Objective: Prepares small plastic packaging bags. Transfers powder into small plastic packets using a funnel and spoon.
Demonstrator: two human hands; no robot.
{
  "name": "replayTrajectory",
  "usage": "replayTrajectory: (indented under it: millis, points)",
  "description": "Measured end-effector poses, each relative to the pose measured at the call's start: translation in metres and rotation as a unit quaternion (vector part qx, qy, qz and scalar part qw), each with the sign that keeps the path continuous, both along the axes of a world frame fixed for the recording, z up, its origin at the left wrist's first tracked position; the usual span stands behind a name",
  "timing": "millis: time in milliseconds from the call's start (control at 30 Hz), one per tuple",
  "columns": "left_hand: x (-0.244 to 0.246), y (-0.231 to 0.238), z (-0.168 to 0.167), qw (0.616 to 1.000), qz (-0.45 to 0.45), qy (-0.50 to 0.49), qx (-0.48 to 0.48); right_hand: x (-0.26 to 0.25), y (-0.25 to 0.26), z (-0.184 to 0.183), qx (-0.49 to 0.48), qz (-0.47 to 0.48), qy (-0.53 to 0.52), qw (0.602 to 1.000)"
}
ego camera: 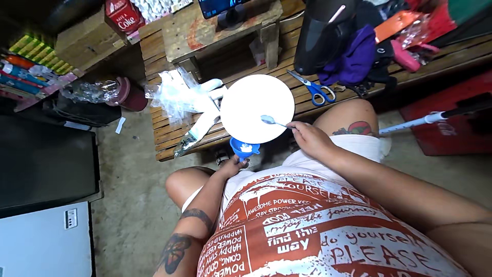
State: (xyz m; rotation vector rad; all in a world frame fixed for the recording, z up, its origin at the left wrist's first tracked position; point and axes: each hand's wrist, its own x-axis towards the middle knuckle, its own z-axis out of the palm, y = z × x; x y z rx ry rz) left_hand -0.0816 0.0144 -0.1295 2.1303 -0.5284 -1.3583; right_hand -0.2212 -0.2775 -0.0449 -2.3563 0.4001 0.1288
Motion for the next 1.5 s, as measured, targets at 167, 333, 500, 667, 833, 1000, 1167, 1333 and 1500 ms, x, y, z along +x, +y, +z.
replayTrajectory:
  millis: [167, 333, 500, 667, 833, 1000, 1167, 1333, 1500]
  points:
    - [0.0, 0.0, 0.0, 1.0, -0.008, -0.006, 0.005, -0.008, 0.014, -0.009, 0.061, 0.092, -0.031, 0.993]
    - [-0.002, 0.006, -0.006, 0.999, 0.041, 0.003, -0.008, -0.001, 0.005, -0.006, 0.114, 0.013, -0.061, 0.992]
    - [0.0, 0.005, -0.007, 0.999, 0.048, 0.007, -0.001, -0.004, 0.005, -0.005, 0.063, -0.002, 0.021, 0.998]
    - [0.002, 0.002, -0.004, 0.999, 0.042, 0.025, -0.008, -0.005, 0.019, -0.01, 0.117, 0.119, -0.019, 0.986]
    - [0.003, 0.0, 0.0, 0.998, 0.042, 0.042, -0.006, 0.018, 0.003, -0.01, 0.139, 0.069, -0.034, 0.987]
    - [0.005, 0.001, -0.003, 0.999, 0.034, 0.035, -0.01, 0.044, -0.007, -0.011, 0.05, 0.021, 0.008, 0.999]
    - [0.009, 0.003, -0.005, 0.998, 0.039, 0.041, -0.01, 0.035, 0.014, -0.013, 0.043, 0.124, 0.023, 0.991]
    - [0.011, 0.004, -0.005, 0.997, 0.048, 0.05, -0.022, 0.033, 0.014, -0.006, 0.089, 0.171, -0.009, 0.981]
    - [0.013, 0.003, -0.006, 0.998, 0.036, 0.05, -0.015, 0.049, 0.002, -0.012, 0.083, 0.053, -0.013, 0.995]
